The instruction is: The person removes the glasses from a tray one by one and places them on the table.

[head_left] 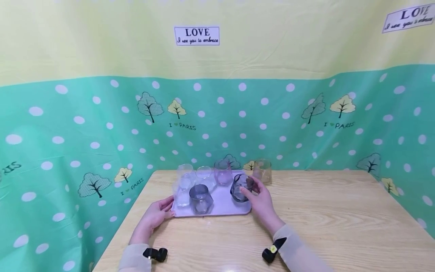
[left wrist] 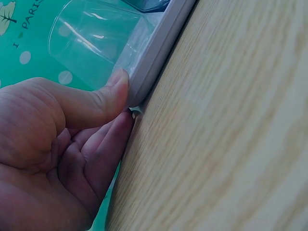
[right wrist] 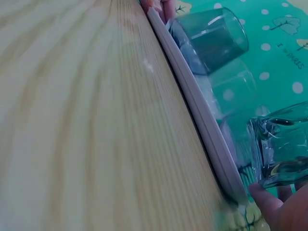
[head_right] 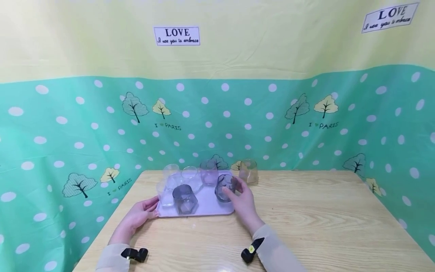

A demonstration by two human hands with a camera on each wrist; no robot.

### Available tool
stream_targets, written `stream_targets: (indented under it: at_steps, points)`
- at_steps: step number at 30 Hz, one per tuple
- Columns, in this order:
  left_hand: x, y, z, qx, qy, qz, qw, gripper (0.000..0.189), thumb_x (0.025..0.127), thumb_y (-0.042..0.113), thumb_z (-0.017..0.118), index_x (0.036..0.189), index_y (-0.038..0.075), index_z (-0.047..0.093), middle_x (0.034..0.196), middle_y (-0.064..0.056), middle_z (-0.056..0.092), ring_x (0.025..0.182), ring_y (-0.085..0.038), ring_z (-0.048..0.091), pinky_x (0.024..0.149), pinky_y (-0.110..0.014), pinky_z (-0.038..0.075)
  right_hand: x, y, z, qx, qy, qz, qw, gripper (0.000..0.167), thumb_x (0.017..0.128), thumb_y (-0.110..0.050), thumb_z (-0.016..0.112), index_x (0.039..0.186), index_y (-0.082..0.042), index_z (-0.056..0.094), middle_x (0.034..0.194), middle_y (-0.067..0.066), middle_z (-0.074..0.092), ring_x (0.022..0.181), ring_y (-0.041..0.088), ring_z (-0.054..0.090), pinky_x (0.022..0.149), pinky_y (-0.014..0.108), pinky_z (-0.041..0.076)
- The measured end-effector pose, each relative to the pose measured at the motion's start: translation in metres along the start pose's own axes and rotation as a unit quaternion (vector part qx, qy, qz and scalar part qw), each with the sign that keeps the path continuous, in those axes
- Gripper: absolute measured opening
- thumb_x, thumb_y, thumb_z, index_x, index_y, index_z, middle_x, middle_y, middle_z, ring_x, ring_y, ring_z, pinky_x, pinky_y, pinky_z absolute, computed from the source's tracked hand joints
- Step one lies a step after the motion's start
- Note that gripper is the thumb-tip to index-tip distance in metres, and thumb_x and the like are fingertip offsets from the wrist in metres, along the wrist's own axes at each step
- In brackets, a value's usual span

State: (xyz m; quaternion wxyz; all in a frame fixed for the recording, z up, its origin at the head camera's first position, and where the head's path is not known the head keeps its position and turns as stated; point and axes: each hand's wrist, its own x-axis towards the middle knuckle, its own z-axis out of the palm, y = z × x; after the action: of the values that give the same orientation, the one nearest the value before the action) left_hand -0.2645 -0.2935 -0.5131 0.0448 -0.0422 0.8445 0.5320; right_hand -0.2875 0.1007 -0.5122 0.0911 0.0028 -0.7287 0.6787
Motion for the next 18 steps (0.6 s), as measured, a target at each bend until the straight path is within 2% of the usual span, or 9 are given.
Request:
stream_targets:
  at_steps: [5,12,15,18]
  points:
    - [-0.002,0.0,0.0,0.003,-0.001,0.0,1.0,0.075,0.091,-0.002,0.079,0.157,-0.004,0.045,0.156,-0.02,0.052,0.147,-0.039,0.046,0.125,-0.055,0.031,0.002,0.002,-0.03,-0.017,-0.006,-0.019,0.9997,0.073,0.094,-0.024,0.084,0.156,-0.006,0.05,0.148,0.025,0.06,0.139,0.04,0.055,0.122,0.055,0.041]
    - [-0.002,-0.001,0.0,-0.015,-0.009,0.013,0.9998,0.073,0.091,-0.007,0.077,0.156,-0.01,0.043,0.156,-0.024,0.049,0.146,-0.039,0.047,0.121,-0.048,0.035,0.005,0.003,-0.076,-0.037,-0.009,-0.006,0.9993,0.073,0.098,-0.028,0.08,0.159,-0.005,0.047,0.152,0.021,0.056,0.14,0.035,0.052,0.123,0.052,0.037]
    - [-0.002,-0.001,0.0,-0.021,-0.014,0.017,0.9995,0.073,0.091,-0.008,0.076,0.156,-0.011,0.042,0.156,-0.025,0.048,0.146,-0.04,0.046,0.119,-0.047,0.036,0.007,0.004,-0.095,-0.046,-0.001,-0.007,0.9989,0.07,0.1,-0.027,0.079,0.158,-0.005,0.047,0.152,0.019,0.057,0.138,0.032,0.052,0.121,0.044,0.039]
    - [-0.002,0.0,0.0,-0.02,-0.015,0.018,0.9995,0.073,0.091,-0.008,0.076,0.156,-0.012,0.042,0.156,-0.025,0.048,0.146,-0.04,0.046,0.119,-0.046,0.036,0.008,0.005,-0.112,-0.057,0.011,-0.002,0.9983,0.068,0.101,-0.027,0.078,0.158,-0.005,0.048,0.152,0.018,0.057,0.135,0.029,0.053,0.112,0.027,0.044]
